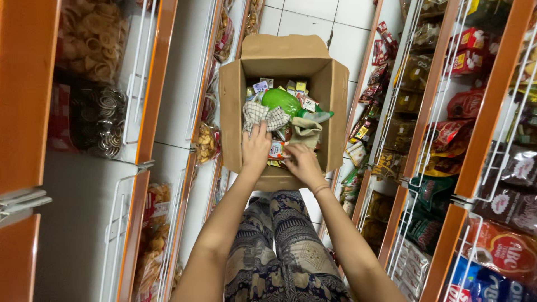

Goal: The person sprays a shelf with a cleaning agent, wipes the shelf and various product packages with a cloth, and replaces the packages on the shelf.

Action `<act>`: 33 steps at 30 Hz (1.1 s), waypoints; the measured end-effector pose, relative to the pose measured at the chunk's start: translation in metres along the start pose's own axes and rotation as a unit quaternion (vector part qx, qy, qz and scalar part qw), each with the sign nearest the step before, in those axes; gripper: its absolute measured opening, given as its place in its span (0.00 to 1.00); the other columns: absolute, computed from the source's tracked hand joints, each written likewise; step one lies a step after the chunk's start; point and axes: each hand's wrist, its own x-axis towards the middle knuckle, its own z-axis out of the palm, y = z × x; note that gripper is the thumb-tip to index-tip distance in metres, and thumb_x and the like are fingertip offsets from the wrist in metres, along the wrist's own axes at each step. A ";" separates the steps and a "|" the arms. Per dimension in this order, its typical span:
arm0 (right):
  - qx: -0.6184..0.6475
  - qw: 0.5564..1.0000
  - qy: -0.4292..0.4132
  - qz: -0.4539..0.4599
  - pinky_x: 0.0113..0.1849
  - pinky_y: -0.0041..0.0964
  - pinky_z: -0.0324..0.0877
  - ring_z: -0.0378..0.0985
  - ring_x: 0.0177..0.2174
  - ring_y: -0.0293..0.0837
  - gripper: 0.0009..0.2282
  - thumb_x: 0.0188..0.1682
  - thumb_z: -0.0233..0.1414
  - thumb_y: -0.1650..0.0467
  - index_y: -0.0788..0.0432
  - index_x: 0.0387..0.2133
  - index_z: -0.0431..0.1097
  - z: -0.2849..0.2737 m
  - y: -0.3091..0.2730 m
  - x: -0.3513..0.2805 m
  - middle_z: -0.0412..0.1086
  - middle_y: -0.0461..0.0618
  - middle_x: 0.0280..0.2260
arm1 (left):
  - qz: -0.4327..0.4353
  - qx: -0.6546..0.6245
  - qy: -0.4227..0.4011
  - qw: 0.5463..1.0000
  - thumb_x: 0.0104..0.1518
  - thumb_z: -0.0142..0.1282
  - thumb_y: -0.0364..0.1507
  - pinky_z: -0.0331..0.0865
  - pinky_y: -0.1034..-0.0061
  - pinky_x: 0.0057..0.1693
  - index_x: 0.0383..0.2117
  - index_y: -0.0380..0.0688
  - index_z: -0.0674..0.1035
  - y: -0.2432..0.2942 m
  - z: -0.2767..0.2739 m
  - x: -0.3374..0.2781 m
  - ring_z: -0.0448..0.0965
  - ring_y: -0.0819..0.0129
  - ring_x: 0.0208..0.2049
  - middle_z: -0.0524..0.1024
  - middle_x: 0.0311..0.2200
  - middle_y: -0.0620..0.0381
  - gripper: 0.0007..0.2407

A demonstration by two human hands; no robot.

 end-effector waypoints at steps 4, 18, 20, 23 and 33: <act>-0.162 0.984 -0.072 0.035 0.49 0.51 0.60 0.66 0.54 0.50 0.29 0.34 0.63 0.71 0.58 0.54 0.69 0.016 -0.002 0.008 0.68 0.50 0.54 | 0.009 0.009 0.001 1.000 0.55 0.53 0.30 0.62 0.56 0.57 0.37 0.46 0.83 0.003 0.005 -0.005 0.68 0.58 0.58 0.69 0.59 0.52 0.09; -0.059 0.984 0.110 0.124 0.51 0.53 0.58 0.64 0.50 0.58 0.27 0.30 0.67 0.70 0.59 0.47 0.70 -0.009 -0.033 -0.008 0.71 0.54 0.46 | -0.274 -0.435 0.022 0.858 0.52 0.65 0.31 0.66 0.54 0.59 0.56 0.41 0.72 0.028 -0.048 -0.057 0.68 0.46 0.55 0.68 0.53 0.37 0.24; 0.036 0.979 0.166 0.115 0.52 0.49 0.65 0.69 0.50 0.55 0.25 0.34 0.66 0.71 0.60 0.48 0.69 -0.017 -0.046 -0.007 0.69 0.55 0.47 | -0.383 -0.523 -0.059 0.759 0.54 0.66 0.36 0.73 0.62 0.53 0.57 0.40 0.70 0.043 -0.050 -0.055 0.78 0.58 0.47 0.77 0.45 0.46 0.26; 0.132 0.962 0.202 0.127 0.48 0.43 0.72 0.74 0.48 0.51 0.24 0.38 0.65 0.74 0.61 0.50 0.67 -0.027 -0.074 -0.007 0.68 0.54 0.48 | -0.338 -0.810 -0.034 0.478 0.58 0.60 0.30 0.76 0.73 0.44 0.59 0.33 0.69 0.055 -0.055 -0.051 0.80 0.70 0.41 0.78 0.42 0.54 0.24; 0.426 0.895 0.106 0.078 0.52 0.36 0.71 0.69 0.53 0.42 0.29 0.48 0.55 0.80 0.65 0.65 0.55 -0.100 -0.153 0.014 0.65 0.50 0.56 | -0.166 -0.787 0.119 0.583 0.54 0.62 0.18 0.77 0.75 0.50 0.65 0.28 0.62 0.004 -0.200 -0.052 0.79 0.70 0.46 0.77 0.45 0.51 0.30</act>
